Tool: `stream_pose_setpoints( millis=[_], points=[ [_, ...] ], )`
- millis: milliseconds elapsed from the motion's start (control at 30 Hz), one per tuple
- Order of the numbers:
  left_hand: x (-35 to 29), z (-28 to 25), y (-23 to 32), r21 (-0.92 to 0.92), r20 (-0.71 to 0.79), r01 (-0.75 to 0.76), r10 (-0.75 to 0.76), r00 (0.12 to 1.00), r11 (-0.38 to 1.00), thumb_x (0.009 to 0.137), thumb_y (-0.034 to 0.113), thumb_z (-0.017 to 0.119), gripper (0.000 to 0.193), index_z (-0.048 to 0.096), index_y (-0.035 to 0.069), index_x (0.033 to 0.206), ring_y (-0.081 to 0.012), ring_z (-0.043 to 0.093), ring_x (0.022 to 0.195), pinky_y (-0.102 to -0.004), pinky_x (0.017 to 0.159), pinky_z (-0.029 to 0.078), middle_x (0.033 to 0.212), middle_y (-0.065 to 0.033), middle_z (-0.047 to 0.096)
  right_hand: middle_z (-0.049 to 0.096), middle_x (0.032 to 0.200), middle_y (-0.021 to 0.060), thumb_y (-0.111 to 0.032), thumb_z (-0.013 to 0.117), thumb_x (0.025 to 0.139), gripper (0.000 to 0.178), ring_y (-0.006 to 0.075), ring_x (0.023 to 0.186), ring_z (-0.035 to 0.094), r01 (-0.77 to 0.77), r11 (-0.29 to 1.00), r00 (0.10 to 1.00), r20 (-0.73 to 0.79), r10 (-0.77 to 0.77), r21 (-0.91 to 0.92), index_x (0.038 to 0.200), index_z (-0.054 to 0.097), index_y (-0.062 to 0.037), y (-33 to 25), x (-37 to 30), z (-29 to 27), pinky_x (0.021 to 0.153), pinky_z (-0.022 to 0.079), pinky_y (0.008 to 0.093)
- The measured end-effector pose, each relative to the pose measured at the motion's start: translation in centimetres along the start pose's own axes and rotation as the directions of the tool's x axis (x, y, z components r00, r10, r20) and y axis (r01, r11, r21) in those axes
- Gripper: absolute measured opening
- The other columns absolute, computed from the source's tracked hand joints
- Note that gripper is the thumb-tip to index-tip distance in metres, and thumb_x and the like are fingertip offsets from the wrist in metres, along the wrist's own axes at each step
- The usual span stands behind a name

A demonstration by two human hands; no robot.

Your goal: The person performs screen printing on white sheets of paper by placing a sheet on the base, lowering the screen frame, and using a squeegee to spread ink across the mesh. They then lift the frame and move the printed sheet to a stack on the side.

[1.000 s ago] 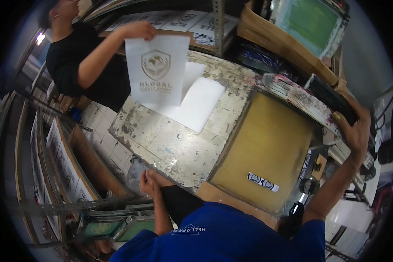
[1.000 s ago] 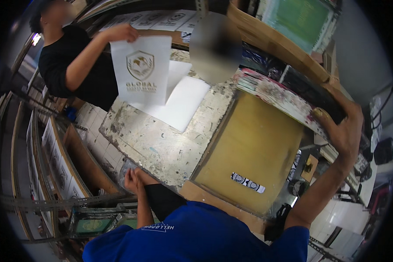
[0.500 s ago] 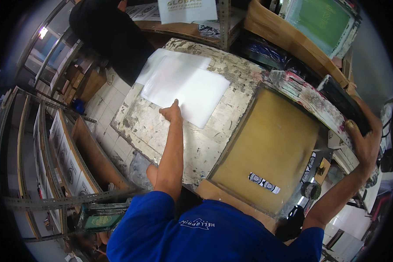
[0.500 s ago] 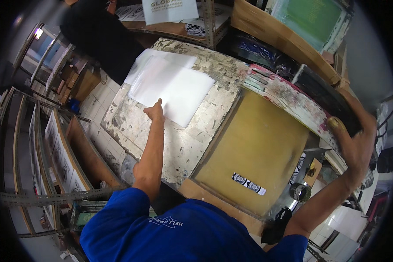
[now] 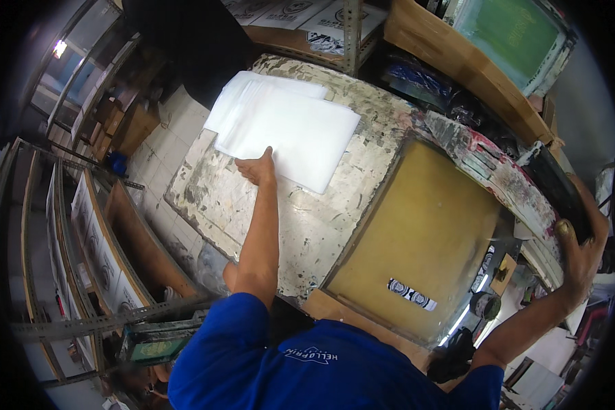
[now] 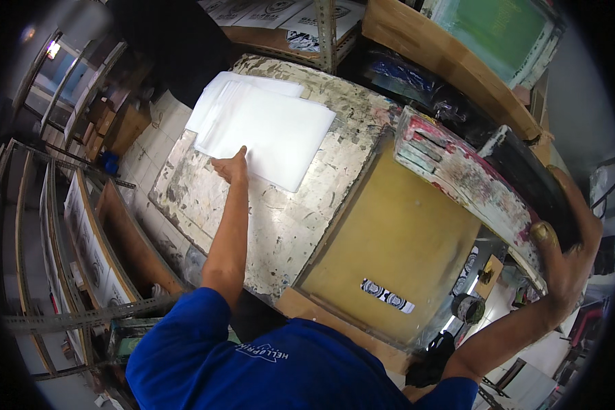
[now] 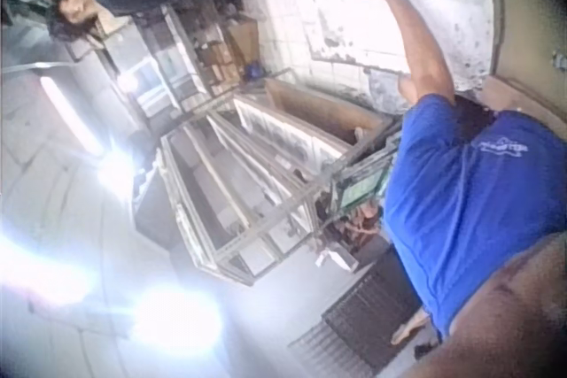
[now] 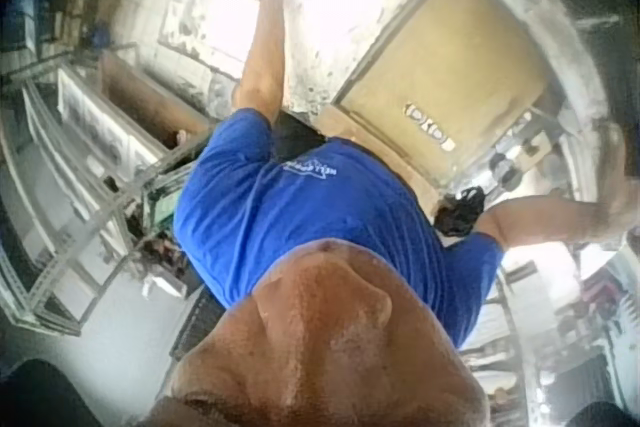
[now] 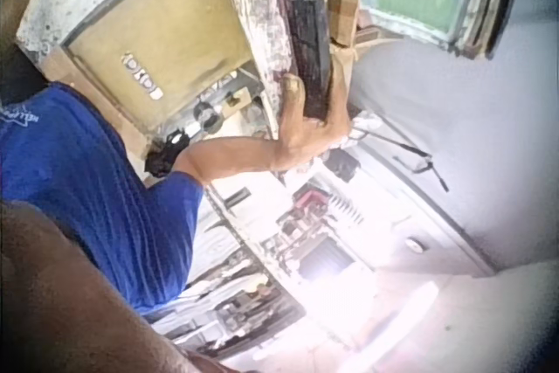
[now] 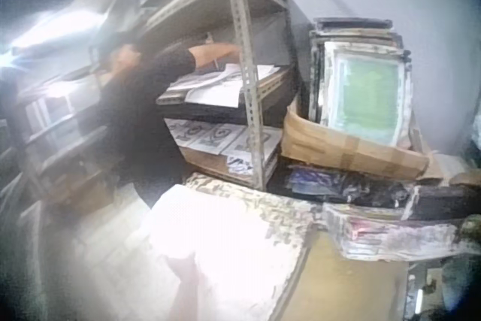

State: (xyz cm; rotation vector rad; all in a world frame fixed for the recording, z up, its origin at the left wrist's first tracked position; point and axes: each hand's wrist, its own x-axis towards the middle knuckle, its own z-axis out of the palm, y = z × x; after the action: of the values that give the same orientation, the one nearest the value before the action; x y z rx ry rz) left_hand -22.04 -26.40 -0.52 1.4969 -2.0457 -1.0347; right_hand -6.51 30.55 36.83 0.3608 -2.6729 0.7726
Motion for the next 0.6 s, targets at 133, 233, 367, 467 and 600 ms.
stream_pose_setpoints(
  millis=[133, 233, 367, 467, 600],
  points=[
    [5.0, 0.5, -2.7, 0.364, -0.211, -0.342, 0.434, 0.876, 0.866, 0.065, 0.049, 0.093, 0.12, 0.029, 0.0, 0.154, -0.0392, 0.033, 0.146, -0.0529, 0.114, 0.036, 0.154, -0.0238, 0.037, 0.062, 0.137, 0.0235, -0.032, 0.082, 0.077, 0.073, 0.0332, 0.125, 0.061, 0.015, 0.999, 0.999, -0.04, -0.014, 0.032, 0.137, 0.06, 0.0034, 0.4, 0.0, 0.2, 0.109, 0.047, 0.0442],
    [10.2, 0.2, -1.3, 0.46, -0.161, -0.52, 0.644, 0.748, 0.72, 0.06, 0.055, 0.095, 0.123, 0.035, 0.001, 0.153, -0.0397, 0.035, 0.146, -0.0519, 0.117, 0.035, 0.155, -0.0243, 0.039, 0.061, 0.137, 0.0235, -0.039, 0.081, 0.079, 0.076, 0.0335, 0.127, 0.06, 0.006, 1.0, 1.0, -0.011, -0.006, -0.015, 0.139, 0.059, 0.0026, 0.6, 0.1, -0.2, 0.11, 0.045, 0.0443],
    [15.3, -1.0, 4.5, 0.373, 0.097, -0.511, 0.515, 0.852, 0.775, 0.054, 0.064, 0.094, 0.13, 0.039, 0.0, 0.152, -0.038, 0.041, 0.144, -0.0482, 0.118, 0.037, 0.151, -0.0243, 0.047, 0.058, 0.14, 0.0246, -0.049, 0.077, 0.084, 0.08, 0.0343, 0.131, 0.057, 0.058, 0.994, 0.998, -0.027, -0.06, -0.095, 0.141, 0.055, 0.003, 1.5, -1.1, -0.6, 0.113, 0.043, 0.0453],
    [16.9, -0.4, 6.7, 0.397, 0.322, -0.523, 0.419, 0.849, 0.755, 0.052, 0.062, 0.095, 0.135, 0.034, -0.001, 0.155, -0.0376, 0.047, 0.141, -0.0486, 0.114, 0.041, 0.151, -0.0233, 0.049, 0.059, 0.14, 0.0244, -0.055, 0.077, 0.083, 0.085, 0.0352, 0.129, 0.058, 0.066, 0.986, 0.998, -0.011, -0.069, -0.15, 0.142, 0.055, 0.0018, 1.2, -1.5, -0.8, 0.111, 0.044, 0.0454],
    [19.0, 1.6, 7.3, 0.464, 0.458, -0.469, 0.25, 0.853, 0.751, 0.054, 0.053, 0.097, 0.121, 0.046, -0.004, 0.147, -0.0375, 0.057, 0.132, -0.0466, 0.11, 0.046, 0.143, -0.025, 0.058, 0.058, 0.141, 0.024, -0.061, 0.073, 0.084, 0.09, 0.0351, 0.129, 0.058, 0.014, 0.986, 0.997, 0.077, -0.001, -0.166, 0.144, 0.053, 0.0018, 0.7, -1.5, -2.1, 0.11, 0.046, 0.0469]
  ],
)
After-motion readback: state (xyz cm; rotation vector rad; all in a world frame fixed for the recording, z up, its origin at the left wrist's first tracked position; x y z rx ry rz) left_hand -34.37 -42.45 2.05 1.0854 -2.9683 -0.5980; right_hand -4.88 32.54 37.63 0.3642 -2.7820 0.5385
